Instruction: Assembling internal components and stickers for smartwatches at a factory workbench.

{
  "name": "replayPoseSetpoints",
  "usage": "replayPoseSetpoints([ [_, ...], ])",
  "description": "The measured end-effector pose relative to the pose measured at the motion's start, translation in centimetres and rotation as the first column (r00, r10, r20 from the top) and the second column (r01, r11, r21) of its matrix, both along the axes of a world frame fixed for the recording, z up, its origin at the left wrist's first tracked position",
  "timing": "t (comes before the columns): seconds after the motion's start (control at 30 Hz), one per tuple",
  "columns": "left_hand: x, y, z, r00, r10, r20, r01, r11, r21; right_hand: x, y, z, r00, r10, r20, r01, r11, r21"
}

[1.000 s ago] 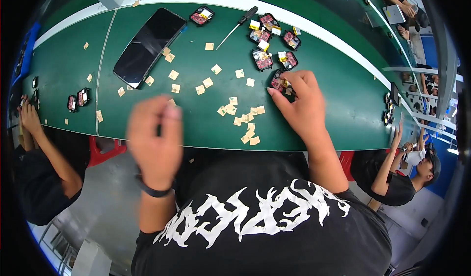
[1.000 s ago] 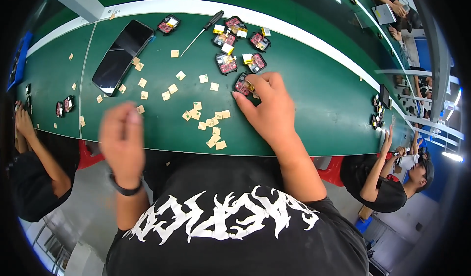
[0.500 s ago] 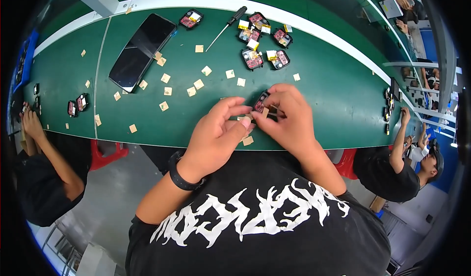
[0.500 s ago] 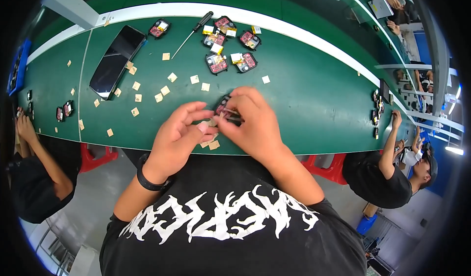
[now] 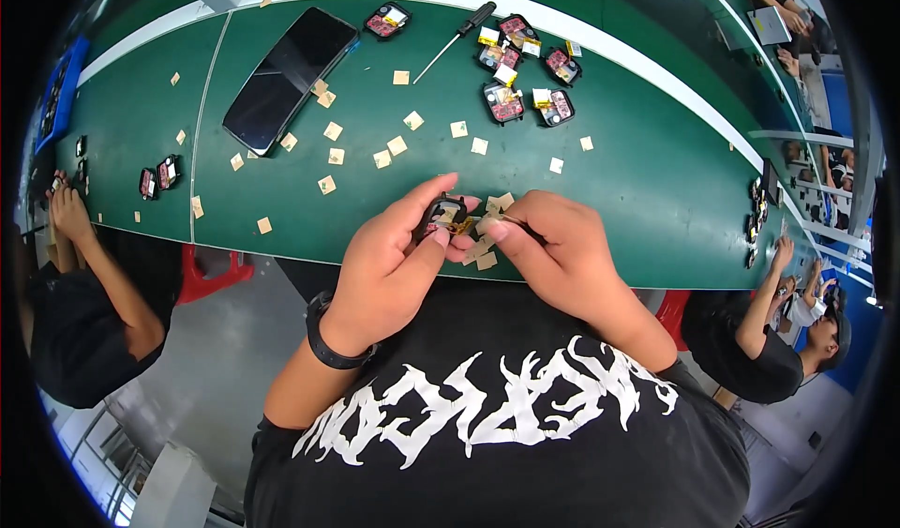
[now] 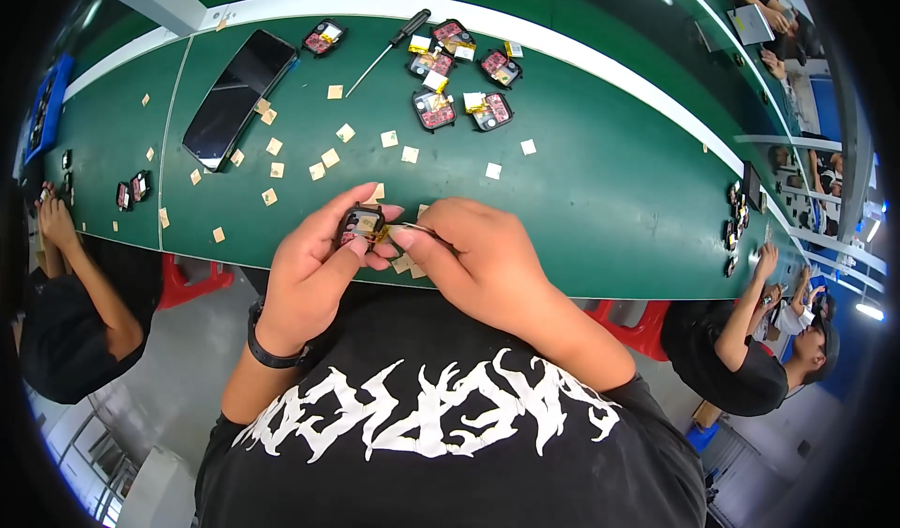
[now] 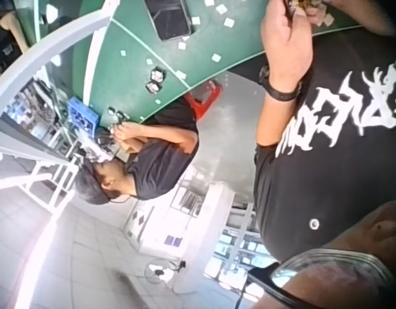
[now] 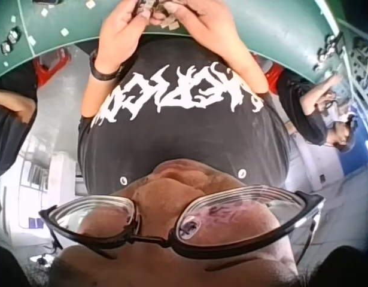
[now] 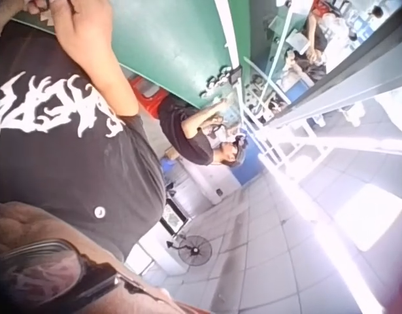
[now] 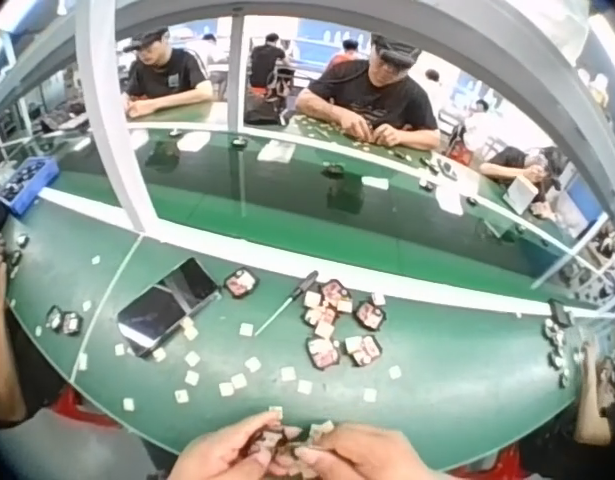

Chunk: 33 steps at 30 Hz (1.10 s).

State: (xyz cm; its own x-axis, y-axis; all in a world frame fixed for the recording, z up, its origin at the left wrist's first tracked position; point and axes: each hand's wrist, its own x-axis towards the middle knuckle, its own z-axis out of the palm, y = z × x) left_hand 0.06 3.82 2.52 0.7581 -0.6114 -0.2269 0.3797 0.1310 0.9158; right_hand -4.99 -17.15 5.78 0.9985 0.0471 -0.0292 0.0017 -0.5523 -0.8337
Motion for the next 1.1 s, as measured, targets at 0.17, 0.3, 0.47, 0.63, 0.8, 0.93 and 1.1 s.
replayPoseSetpoints([
  [0.17,0.1,0.3,-0.3,0.999,0.022,0.043,-0.025,0.998,0.056,0.3,0.5,-0.4,0.992,-0.080,-0.094,0.069,0.991,-0.111],
  [0.3,0.1,0.5,-0.3,0.998,0.028,0.061,-0.034,0.995,0.092,0.2,1.1,-0.9,0.989,-0.142,-0.043,0.138,0.987,-0.088],
  [0.47,0.2,0.7,-0.2,0.998,0.031,0.056,-0.036,0.995,0.098,0.4,1.2,0.0,0.979,-0.139,-0.148,0.108,0.975,-0.196],
  [0.63,0.1,1.1,-0.4,0.999,-0.008,0.051,0.002,0.994,0.110,0.4,1.6,0.3,0.960,-0.123,-0.252,0.128,0.992,0.004],
  [0.8,0.0,1.2,-1.2,0.987,-0.017,0.158,-0.006,0.989,0.147,0.2,2.2,-0.4,0.997,0.059,-0.045,-0.062,0.994,-0.087],
  [0.93,0.0,1.1,-1.5,0.975,-0.027,0.220,-0.010,0.986,0.166,0.4,2.5,-1.1,0.997,0.064,-0.033,-0.069,0.980,-0.189],
  [1.1,0.3,1.4,-1.9,0.980,-0.035,0.197,0.003,0.987,0.162,0.6,2.6,-1.2,0.994,0.078,-0.076,-0.094,0.970,-0.226],
])
